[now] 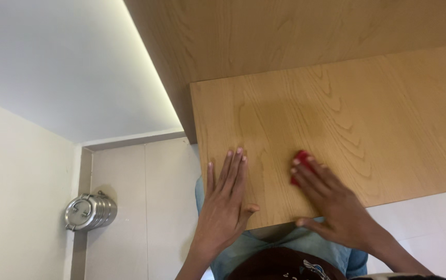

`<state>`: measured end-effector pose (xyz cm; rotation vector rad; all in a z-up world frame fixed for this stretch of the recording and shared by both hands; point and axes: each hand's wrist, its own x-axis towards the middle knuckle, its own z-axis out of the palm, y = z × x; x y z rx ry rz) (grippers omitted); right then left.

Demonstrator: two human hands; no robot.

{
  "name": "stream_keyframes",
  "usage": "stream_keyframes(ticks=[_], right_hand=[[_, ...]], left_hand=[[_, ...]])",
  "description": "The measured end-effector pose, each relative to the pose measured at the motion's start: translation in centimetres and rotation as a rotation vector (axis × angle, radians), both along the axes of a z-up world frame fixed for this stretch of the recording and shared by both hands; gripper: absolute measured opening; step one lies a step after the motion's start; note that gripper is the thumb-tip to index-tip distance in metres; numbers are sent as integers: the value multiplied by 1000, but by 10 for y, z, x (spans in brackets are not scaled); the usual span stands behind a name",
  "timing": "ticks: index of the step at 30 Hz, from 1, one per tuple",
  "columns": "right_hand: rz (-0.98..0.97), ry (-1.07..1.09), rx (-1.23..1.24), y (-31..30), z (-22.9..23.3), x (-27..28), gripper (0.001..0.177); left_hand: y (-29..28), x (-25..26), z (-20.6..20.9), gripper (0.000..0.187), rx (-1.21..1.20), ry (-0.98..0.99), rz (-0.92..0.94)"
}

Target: The person wipes the top surface of a wooden desk with a red cloth after pouring water from a bottle, then sits on the floor to wipe the front panel and edges of the desk drawer.

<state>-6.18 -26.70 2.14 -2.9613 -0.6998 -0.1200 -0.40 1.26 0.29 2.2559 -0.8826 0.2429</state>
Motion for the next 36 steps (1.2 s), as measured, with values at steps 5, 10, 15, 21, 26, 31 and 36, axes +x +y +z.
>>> stream_keyframes(ticks=[5,10,15,21,26,31,36], right_hand=[[368,109,-91,51,3,79,84],[245,173,-21,89,-9,196,87],[94,159,-61,125,-10,249,89],[333,118,-42,134,-6,164,93],[658,181,28,129,5,52,96],[659,247,31,122,1,55,90],[443,187,12,125,-10,153,91]], left_hand=[[11,-10,-1,89,-222,71,117],[13,-6,-5,80,-366,111,160],[17,-15,-2,70,-406,1,244],[18,-20,-11,69,-805,-88,321],[20,-11,-13,74,-922,-5,276],[18,-16,-5,71,-762,-57,311],[13,-20,-2,67,-634,-142,397]])
